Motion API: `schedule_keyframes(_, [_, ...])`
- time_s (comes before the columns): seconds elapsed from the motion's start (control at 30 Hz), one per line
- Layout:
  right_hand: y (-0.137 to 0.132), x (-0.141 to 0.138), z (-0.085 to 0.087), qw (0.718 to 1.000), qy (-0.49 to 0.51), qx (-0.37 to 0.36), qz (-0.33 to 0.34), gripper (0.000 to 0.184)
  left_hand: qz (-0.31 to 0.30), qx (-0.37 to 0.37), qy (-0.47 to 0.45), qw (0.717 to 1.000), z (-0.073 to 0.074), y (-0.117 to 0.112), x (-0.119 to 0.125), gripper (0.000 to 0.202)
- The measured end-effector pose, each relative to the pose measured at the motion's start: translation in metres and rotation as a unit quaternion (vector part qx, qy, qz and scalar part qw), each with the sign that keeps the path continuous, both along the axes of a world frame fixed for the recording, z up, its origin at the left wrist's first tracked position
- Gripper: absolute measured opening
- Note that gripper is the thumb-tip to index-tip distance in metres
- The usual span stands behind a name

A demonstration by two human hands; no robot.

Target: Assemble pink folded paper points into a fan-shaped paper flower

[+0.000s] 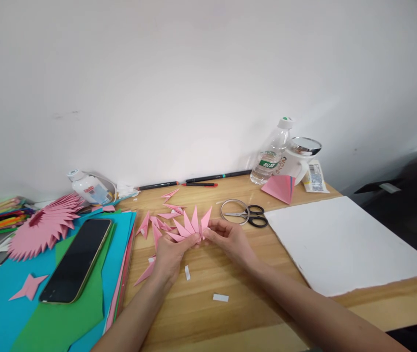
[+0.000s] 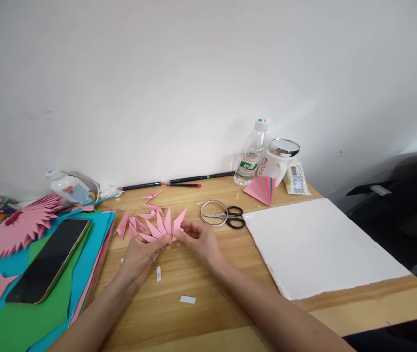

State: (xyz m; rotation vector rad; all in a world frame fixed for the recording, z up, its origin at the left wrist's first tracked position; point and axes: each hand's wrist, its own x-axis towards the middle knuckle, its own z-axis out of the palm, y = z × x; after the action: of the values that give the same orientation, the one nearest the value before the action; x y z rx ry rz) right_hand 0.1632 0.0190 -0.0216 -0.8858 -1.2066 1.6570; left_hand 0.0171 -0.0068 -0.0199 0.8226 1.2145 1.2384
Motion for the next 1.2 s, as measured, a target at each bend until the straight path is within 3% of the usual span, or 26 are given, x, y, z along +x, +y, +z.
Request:
schedule_keyframes(0.57, [-0.0025,-0.0005,0.0006,0.999,-0.022,0.038,-0.02,0.041,0.015,-0.002,0.038,0.999,0.0007,-0.0005,0.0004,0.015])
schedule_keyframes(0.9, [-0.0002,-0.0007,-0.0004,0.998,-0.006,-0.023,-0.062,0.033,0.044,-0.015,0.052,0.998,0.0037,-0.0012,0.0017,0.013])
schedule_keyframes(1.07, [-0.0001,-0.0002,-0.0024,0.997,0.007,-0.04,-0.06,0.032,0.037,-0.024,0.011,0.999,0.0081,-0.0011,0.0028,0.014])
schedule_keyframes(1.2, [0.0005,0.0001,-0.0051,0.995,0.037,-0.077,-0.056,0.03,0.03,-0.018,0.068,0.997,0.0052,-0.0015,0.0004,0.014])
